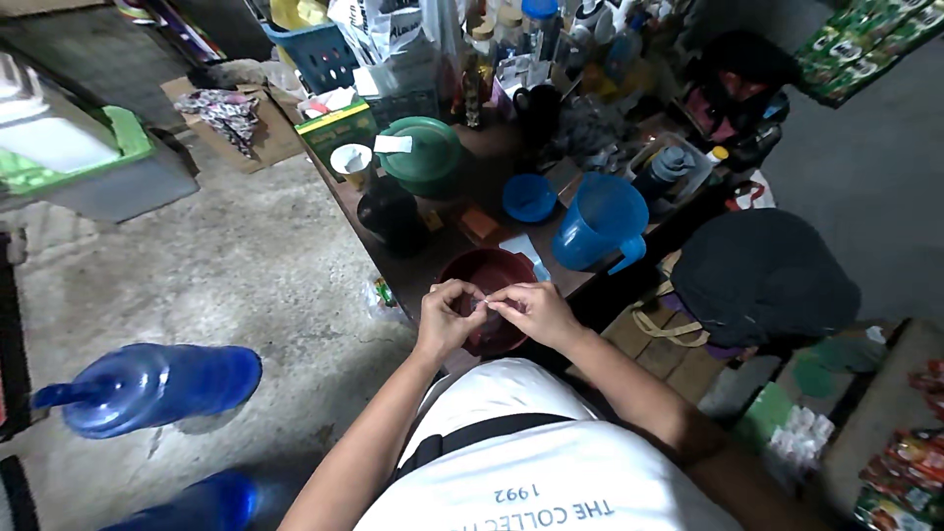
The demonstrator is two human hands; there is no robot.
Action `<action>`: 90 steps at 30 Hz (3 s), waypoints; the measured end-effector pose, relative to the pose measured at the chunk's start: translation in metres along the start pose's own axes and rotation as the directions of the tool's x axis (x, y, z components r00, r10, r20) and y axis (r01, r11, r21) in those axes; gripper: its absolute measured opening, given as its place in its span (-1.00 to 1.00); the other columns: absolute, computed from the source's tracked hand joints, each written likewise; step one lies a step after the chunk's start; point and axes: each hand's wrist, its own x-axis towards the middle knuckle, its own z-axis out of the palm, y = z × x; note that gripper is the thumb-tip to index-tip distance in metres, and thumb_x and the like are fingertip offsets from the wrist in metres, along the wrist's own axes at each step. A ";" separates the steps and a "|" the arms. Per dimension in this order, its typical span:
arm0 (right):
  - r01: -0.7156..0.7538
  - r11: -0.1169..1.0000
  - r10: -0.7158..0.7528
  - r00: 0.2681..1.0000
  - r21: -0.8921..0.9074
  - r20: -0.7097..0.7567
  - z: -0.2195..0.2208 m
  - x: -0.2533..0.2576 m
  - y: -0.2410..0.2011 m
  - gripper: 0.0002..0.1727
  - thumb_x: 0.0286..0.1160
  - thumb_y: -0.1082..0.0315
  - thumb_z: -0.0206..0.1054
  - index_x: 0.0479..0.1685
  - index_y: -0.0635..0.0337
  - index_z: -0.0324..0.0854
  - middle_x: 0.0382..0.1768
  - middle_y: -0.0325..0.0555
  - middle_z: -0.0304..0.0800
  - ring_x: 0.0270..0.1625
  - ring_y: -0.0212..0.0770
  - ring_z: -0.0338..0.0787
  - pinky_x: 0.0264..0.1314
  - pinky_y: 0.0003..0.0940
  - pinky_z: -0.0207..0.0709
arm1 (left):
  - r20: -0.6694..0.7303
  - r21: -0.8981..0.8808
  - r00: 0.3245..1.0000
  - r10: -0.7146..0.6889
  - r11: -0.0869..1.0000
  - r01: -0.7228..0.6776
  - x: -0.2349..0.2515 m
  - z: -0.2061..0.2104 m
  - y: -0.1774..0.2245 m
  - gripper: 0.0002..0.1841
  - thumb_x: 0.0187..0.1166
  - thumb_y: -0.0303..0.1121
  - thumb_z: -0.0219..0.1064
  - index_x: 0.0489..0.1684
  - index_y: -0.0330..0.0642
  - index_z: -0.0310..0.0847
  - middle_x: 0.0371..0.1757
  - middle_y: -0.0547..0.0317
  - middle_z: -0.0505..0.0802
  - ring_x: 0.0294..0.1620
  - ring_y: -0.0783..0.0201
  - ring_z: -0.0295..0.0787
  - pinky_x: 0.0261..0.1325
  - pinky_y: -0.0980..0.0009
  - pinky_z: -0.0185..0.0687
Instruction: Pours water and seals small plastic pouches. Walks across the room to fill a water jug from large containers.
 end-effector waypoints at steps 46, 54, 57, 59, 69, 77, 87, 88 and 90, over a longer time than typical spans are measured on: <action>-0.036 0.998 0.048 0.974 -0.056 0.221 0.002 0.018 0.007 -0.55 0.79 0.14 0.11 -0.29 0.38 0.66 -0.30 0.16 0.74 -0.18 0.08 0.80 -0.11 0.07 0.59 | 0.201 -0.425 0.978 0.047 0.904 0.044 0.014 -0.010 -0.014 -0.91 0.44 -0.32 0.55 -0.22 0.05 0.77 -0.06 0.45 0.85 0.15 0.45 0.74 0.33 0.41 0.64; -0.097 0.990 0.103 0.994 0.102 -0.047 0.016 0.011 -0.024 -0.64 0.71 0.39 0.16 -0.43 0.49 0.65 -0.43 0.14 0.69 -0.29 -0.13 0.68 -0.13 -0.31 0.53 | 0.295 -0.461 0.942 0.160 0.887 -0.006 0.031 -0.016 -0.024 -0.90 0.41 -0.36 0.54 -0.21 0.07 0.82 -0.05 0.51 0.89 0.18 0.46 0.75 0.38 0.40 0.62; -0.163 0.982 0.176 0.975 0.097 -0.139 0.027 0.011 -0.031 -0.65 0.70 0.38 0.20 -0.43 0.47 0.67 -0.39 0.13 0.74 -0.25 -0.12 0.74 -0.08 -0.25 0.58 | 0.346 -0.459 0.923 0.169 0.888 0.009 0.036 -0.021 -0.026 -0.85 0.41 -0.38 0.51 -0.13 0.02 0.79 -0.01 0.51 0.87 0.15 0.48 0.77 0.31 0.41 0.70; -0.163 0.983 0.178 0.955 0.080 -0.238 0.033 0.010 -0.035 -0.69 0.66 0.43 0.25 -0.43 0.49 0.70 -0.37 0.15 0.78 -0.21 -0.09 0.79 -0.02 -0.21 0.63 | 0.394 -0.415 0.895 0.211 0.909 -0.032 0.042 -0.023 -0.023 -0.82 0.44 -0.38 0.48 -0.05 -0.05 0.73 0.02 0.52 0.83 0.14 0.52 0.74 0.28 0.44 0.70; -0.344 0.751 0.633 0.619 0.564 -0.465 0.052 -0.049 -0.058 -0.63 0.82 0.29 0.12 -0.05 0.51 0.65 -0.39 0.00 0.73 -0.40 -0.33 0.66 -0.24 -0.40 0.59 | 0.542 -0.255 0.727 0.422 0.907 -0.336 0.068 -0.004 0.008 -0.81 0.54 -0.27 0.42 -0.21 -0.24 0.77 -0.16 0.27 0.87 0.18 0.37 0.69 0.67 0.17 0.22; 0.101 -0.167 0.797 0.600 0.981 0.074 0.059 -0.111 -0.073 -0.34 0.87 -0.20 -0.30 0.35 0.13 0.47 -0.07 -0.09 0.79 -0.09 -0.29 0.82 -0.07 -0.35 0.74 | 0.551 -0.476 0.395 0.735 0.666 -0.574 -0.005 0.024 0.099 -0.80 0.72 -0.10 0.31 -0.22 0.10 0.80 -0.14 0.43 0.89 0.17 0.47 0.69 0.75 0.15 -0.02; 0.082 -0.035 0.978 0.210 0.996 0.017 0.061 -0.282 -0.005 -0.62 0.93 0.15 -0.13 0.35 0.18 0.44 -0.26 -0.17 0.72 -0.33 -0.35 0.76 -0.29 -0.46 0.70 | 0.824 -0.358 0.290 0.487 0.844 -0.400 -0.078 0.040 0.087 -0.69 0.67 0.07 0.32 0.21 0.27 0.79 0.38 0.55 0.79 0.62 0.33 0.42 0.70 0.24 0.10; -0.011 -0.061 0.995 0.075 0.998 0.062 0.060 -0.293 0.011 -0.58 0.92 0.10 -0.09 0.39 0.18 0.47 -0.21 -0.14 0.69 -0.30 -0.33 0.71 -0.26 -0.43 0.64 | 0.831 -0.318 0.333 0.445 0.872 -0.371 -0.078 0.037 0.082 -0.70 0.66 0.06 0.33 0.18 0.25 0.81 0.34 0.55 0.81 0.58 0.36 0.46 0.66 0.28 0.15; -0.193 -0.076 0.993 -0.107 0.978 0.056 0.063 -0.314 0.047 -0.51 0.89 0.09 0.00 0.50 0.27 0.45 0.12 0.06 0.70 0.04 -0.21 0.71 0.10 -0.26 0.61 | 0.841 -0.254 0.394 0.371 0.913 -0.318 -0.079 0.030 0.074 -0.71 0.66 0.02 0.35 0.15 0.20 0.83 0.31 0.52 0.83 0.52 0.40 0.53 0.64 0.31 0.20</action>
